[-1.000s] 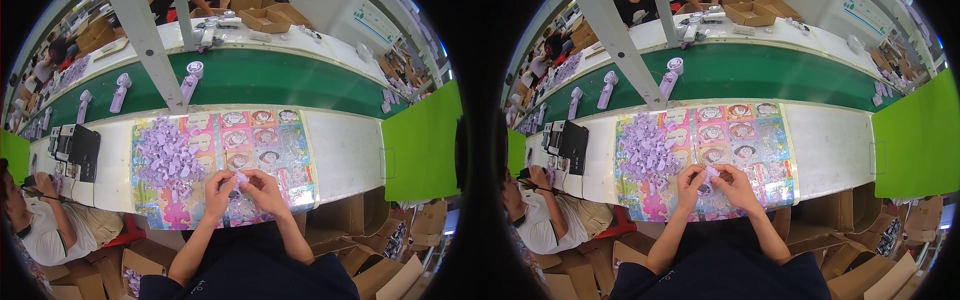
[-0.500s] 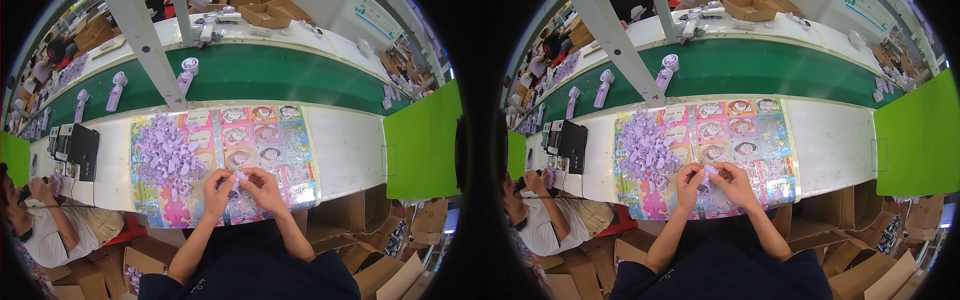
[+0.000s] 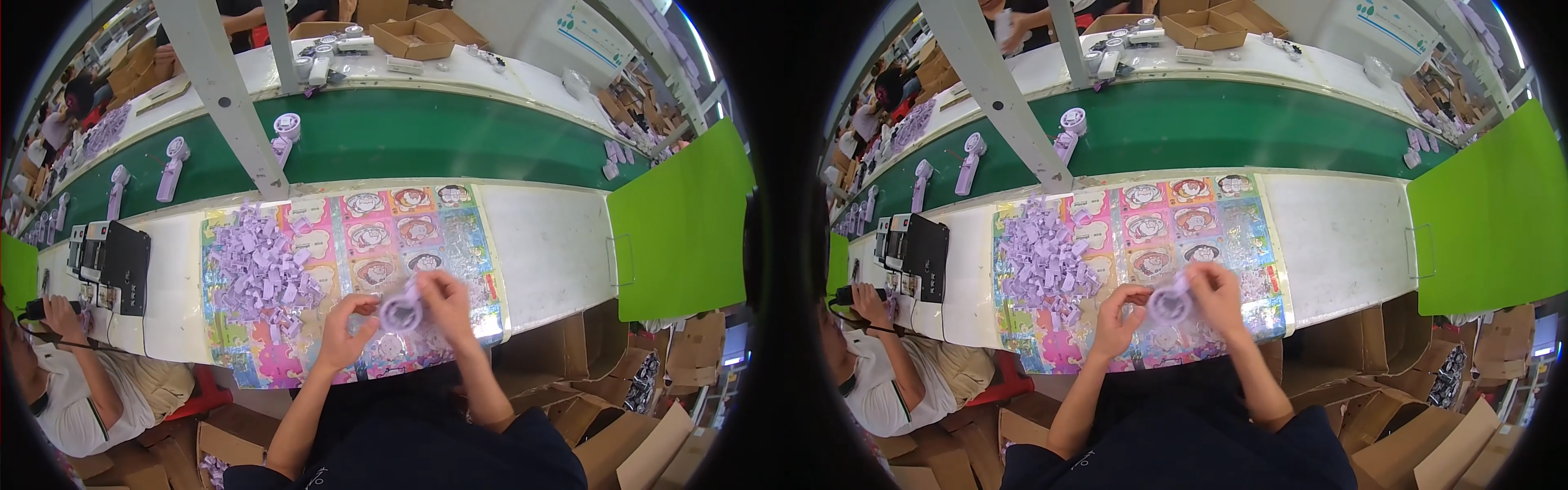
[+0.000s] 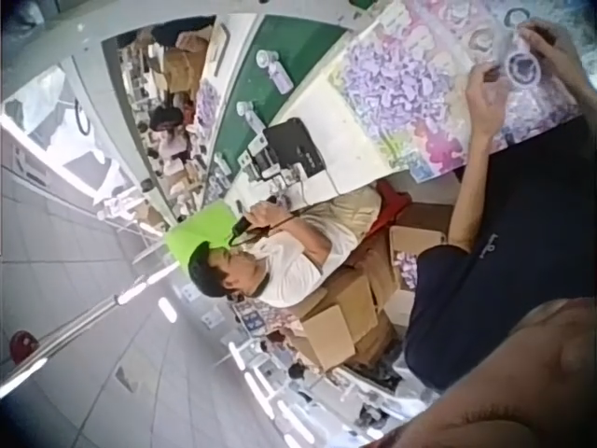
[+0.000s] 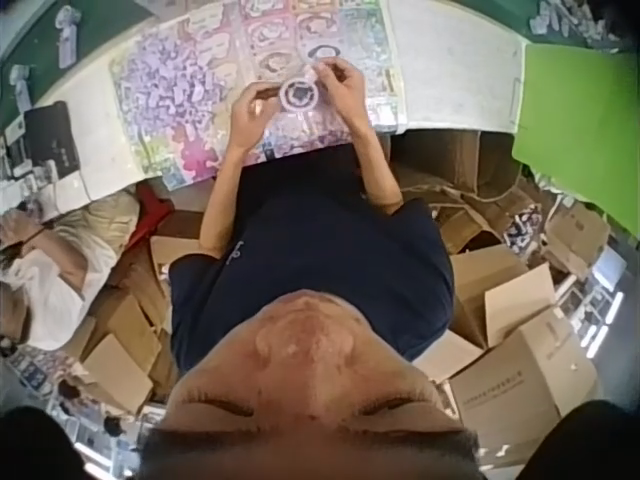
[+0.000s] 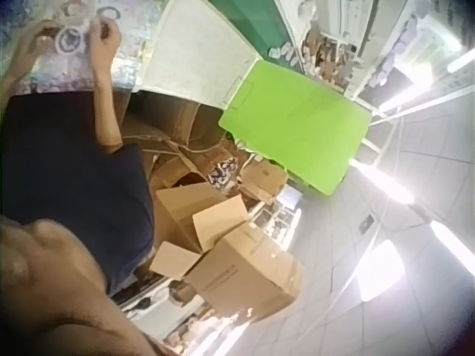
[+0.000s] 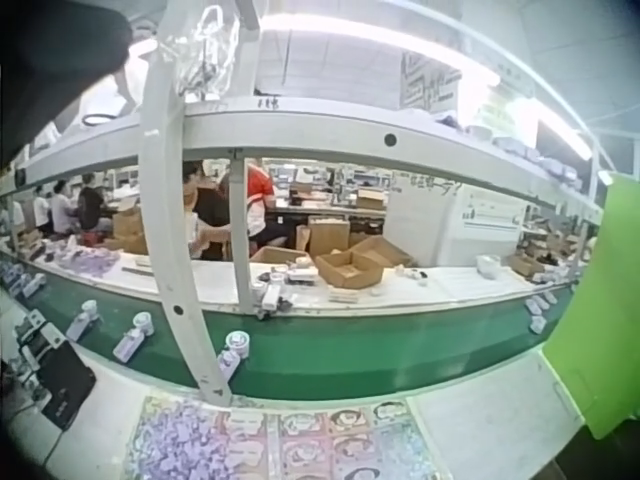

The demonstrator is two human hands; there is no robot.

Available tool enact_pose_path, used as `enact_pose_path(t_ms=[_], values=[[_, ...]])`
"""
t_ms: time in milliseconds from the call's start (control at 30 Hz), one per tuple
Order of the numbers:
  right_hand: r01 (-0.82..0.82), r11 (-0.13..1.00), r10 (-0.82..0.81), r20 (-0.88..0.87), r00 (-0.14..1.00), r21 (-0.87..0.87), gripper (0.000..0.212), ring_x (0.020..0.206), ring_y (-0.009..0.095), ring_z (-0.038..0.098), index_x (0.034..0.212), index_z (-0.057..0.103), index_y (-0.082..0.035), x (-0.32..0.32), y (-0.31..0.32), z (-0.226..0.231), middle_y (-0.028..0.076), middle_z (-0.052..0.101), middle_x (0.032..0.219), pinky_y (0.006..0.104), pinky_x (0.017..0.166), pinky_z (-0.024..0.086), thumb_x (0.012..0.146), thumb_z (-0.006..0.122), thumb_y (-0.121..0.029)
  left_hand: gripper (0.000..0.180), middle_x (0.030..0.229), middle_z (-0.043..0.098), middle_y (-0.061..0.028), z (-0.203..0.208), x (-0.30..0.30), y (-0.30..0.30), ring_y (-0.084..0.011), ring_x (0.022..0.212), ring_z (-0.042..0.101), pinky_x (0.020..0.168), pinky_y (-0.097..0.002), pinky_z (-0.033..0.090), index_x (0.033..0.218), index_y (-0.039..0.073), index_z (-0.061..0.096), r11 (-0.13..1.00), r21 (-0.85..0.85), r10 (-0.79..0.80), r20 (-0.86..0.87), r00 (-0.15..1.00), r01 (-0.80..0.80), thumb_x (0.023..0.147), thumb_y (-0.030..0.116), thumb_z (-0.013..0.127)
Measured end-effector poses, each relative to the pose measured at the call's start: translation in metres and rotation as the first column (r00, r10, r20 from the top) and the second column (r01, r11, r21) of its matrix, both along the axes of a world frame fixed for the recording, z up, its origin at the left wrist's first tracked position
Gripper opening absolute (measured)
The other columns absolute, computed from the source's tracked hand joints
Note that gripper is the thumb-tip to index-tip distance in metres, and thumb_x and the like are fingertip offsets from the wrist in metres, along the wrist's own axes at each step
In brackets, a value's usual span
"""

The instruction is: The person assembles handheld fans by fitting plastic components, motor heads, and circuit boards together by hand, then places the assembled units onto the conveyor belt.

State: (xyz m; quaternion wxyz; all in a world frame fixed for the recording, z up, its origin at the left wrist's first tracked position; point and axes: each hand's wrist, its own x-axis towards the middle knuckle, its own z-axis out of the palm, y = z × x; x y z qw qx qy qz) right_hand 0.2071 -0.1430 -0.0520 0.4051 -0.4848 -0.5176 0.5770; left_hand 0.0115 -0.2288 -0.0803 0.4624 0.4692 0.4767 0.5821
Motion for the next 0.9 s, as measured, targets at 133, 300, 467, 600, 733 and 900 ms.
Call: enact_pose_path(t_ms=[133, 300, 467, 600, 733, 900], values=[[0.341, 0.929, -0.343, -0.011, 0.939, 0.144, 0.02, 0.068, 0.004, 0.054, 0.101, 0.071, -0.002, 0.067, 0.081, 0.0, -0.001, 0.067, 0.083, 0.0219, 0.06, 0.041, 0.101, 0.065, -0.021, 0.012, 0.102, 0.069, -0.0116, 0.001, 0.007, 0.0, -0.0228, 0.094, 0.067, 0.085, -0.034, 0.052, 0.1, -0.001, 0.068, 0.993, 0.088, 0.097, -0.308, 0.946, -0.073, 0.089, 0.003, 0.069], [0.664, 0.702, -0.689, 0.012, 0.724, 0.257, 0.027, 0.062, 0.011, 0.055, 0.102, 0.066, 0.001, 0.148, 0.18, -0.022, 0.0, 0.063, 0.076, 0.0284, 0.059, 0.043, 0.103, 0.058, -0.025, 0.008, 0.101, 0.069, -0.0129, 0.001, 0.013, 0.003, -0.0285, 0.095, 0.068, 0.084, -0.035, 0.053, 0.093, 0.0, 0.068, 0.98, 0.184, 0.153, -0.442, 0.884, -0.078, 0.086, 0.0, 0.07], [0.528, 0.62, -0.763, 0.289, 0.578, 0.581, 0.034, 0.067, 0.017, 0.067, 0.111, 0.066, 0.002, 0.13, 0.17, -0.045, 0.011, 0.07, 0.074, 0.0329, 0.066, 0.051, 0.103, 0.054, -0.029, 0.009, 0.1, 0.067, -0.0128, 0.001, 0.011, 0.0, -0.031, 0.092, 0.067, 0.081, -0.037, 0.053, 0.094, 0.0, 0.067, 0.979, 0.179, 0.166, -0.451, 0.877, -0.094, 0.085, 0.001, 0.07], [0.52, 0.647, -0.739, 0.291, 0.608, 0.557, 0.033, 0.066, 0.019, 0.067, 0.11, 0.067, 0.001, 0.133, 0.167, -0.039, 0.011, 0.07, 0.073, 0.0332, 0.065, 0.051, 0.103, 0.054, -0.028, 0.009, 0.099, 0.067, -0.0129, 0.0, 0.013, 0.002, -0.0314, 0.092, 0.067, 0.081, -0.0373, 0.053, 0.093, 0.0, 0.067, 0.976, 0.198, 0.171, -0.469, 0.867, -0.086, 0.085, 0.001, 0.07], [0.49, 0.654, -0.734, 0.327, 0.596, 0.576, 0.032, 0.065, 0.019, 0.067, 0.108, 0.068, 0.001, 0.13, 0.171, -0.037, 0.01, 0.07, 0.071, 0.0336, 0.064, 0.051, 0.103, 0.054, -0.028, 0.009, 0.099, 0.067, -0.013, 0.002, 0.014, 0.003, -0.0307, 0.093, 0.067, 0.082, -0.0371, 0.053, 0.093, -0.001, 0.068, 0.975, 0.202, 0.178, -0.49, 0.854, -0.088, 0.085, 0.0, 0.071], [0.493, 0.645, -0.746, 0.344, 0.569, 0.584, 0.032, 0.065, 0.019, 0.067, 0.107, 0.068, 0.001, 0.134, 0.171, -0.038, 0.01, 0.07, 0.072, 0.0343, 0.065, 0.051, 0.102, 0.054, -0.028, 0.008, 0.099, 0.067, -0.0129, 0.001, 0.015, 0.003, -0.0317, 0.093, 0.065, 0.081, -0.0384, 0.053, 0.093, 0.0, 0.067, 0.968, 0.232, 0.199, -0.466, 0.862, -0.098, 0.085, 0.001, 0.07]])
